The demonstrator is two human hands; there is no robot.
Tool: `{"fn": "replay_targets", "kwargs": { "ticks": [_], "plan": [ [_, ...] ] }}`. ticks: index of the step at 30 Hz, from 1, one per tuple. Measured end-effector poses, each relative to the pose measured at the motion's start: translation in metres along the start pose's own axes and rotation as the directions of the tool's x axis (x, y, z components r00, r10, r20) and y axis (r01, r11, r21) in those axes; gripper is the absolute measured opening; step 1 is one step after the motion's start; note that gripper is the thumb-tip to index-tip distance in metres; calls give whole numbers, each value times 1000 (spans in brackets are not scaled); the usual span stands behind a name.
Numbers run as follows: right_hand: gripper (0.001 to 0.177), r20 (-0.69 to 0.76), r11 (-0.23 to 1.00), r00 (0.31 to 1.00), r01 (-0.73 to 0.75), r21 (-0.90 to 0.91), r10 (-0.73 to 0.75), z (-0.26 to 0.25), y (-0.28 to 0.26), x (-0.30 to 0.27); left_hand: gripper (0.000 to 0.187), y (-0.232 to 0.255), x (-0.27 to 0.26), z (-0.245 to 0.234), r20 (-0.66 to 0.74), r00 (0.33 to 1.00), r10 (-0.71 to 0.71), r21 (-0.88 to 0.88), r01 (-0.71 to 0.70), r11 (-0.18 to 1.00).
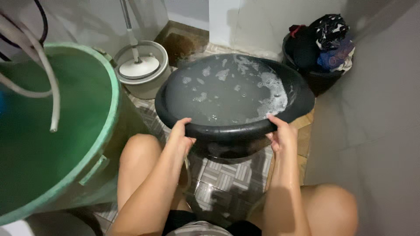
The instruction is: The person hand-washes multiple pieces of clothing in a black basin filled with soapy water. They scrub and rinse each item by hand, then transfer the wet clothes to a nearby bucket. Finally, they empty the soapy water and refill the basin with fresh water from a shower hose.
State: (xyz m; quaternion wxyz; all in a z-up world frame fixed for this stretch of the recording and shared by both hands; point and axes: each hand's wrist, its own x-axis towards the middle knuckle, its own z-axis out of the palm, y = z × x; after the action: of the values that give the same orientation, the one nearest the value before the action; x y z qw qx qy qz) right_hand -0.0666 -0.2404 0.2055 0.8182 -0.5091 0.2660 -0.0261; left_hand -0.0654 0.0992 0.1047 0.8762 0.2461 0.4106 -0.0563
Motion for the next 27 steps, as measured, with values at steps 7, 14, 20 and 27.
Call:
{"fn": "replay_targets", "kwargs": {
  "ticks": [7,14,20,27],
  "plan": [
    [33,160,922,984,131,-363,-77,26,-28,-19,46,17,-11,33,-1,986,166,-119,-164,979],
    [60,93,414,828,370,-832,-553,28,-11,-23,38,43,1,83,-156,958,241,-483,-287,827],
    [50,149,52,261,631,-774,-954,48,41,-45,36,70,31,78,-109,976,191,-523,-220,824],
    [40,652,-553,-224,754,-356,-725,110,0,-43,38,99,75,70,45,972,232,-480,-182,858]
  ]
}}
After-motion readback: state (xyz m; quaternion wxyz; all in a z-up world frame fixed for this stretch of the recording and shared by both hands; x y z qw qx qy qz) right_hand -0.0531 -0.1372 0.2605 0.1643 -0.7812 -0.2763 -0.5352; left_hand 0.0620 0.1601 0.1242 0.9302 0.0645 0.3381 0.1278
